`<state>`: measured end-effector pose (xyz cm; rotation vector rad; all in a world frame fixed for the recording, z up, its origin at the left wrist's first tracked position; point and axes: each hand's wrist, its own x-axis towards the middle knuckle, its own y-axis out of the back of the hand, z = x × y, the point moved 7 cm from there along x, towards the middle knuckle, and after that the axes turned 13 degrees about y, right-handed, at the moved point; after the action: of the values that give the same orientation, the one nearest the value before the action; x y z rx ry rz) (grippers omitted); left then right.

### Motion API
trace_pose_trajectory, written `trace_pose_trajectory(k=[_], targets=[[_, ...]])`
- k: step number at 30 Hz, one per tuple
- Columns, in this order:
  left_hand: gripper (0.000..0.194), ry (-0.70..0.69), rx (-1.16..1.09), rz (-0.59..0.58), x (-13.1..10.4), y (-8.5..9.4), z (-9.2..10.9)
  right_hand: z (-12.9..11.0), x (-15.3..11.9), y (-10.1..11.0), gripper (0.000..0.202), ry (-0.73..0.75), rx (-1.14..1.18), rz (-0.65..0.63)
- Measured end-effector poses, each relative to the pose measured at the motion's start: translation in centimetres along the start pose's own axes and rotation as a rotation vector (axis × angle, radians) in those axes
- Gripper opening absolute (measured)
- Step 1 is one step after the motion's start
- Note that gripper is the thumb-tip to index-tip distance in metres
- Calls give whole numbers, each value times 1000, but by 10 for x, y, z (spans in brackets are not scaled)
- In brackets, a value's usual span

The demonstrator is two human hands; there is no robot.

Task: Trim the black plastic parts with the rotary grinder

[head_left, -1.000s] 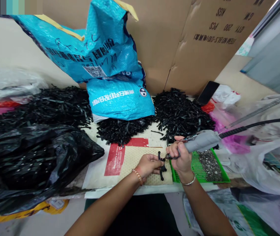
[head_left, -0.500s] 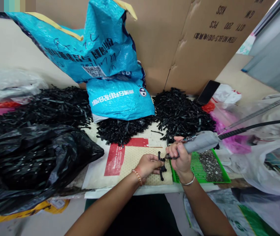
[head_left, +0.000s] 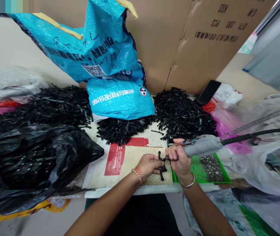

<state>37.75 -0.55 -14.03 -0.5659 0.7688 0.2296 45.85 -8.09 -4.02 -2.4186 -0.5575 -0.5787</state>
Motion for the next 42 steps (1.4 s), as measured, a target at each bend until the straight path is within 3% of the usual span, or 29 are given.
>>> trace_pose_trajectory(k=[17, 26, 35, 42], targets=[[31, 13, -5, -5, -1, 0, 0, -3, 2, 0, 18, 19, -41, 13], [18, 37, -9, 6, -2, -2, 1, -2, 0, -1, 16, 21, -13, -4], [14, 43, -7, 24, -3, -1, 1, -3, -1, -4, 13, 46, 1, -58], [21, 58, -9, 34, -2, -1, 2, 4, -1, -9, 10, -17, 43, -150]])
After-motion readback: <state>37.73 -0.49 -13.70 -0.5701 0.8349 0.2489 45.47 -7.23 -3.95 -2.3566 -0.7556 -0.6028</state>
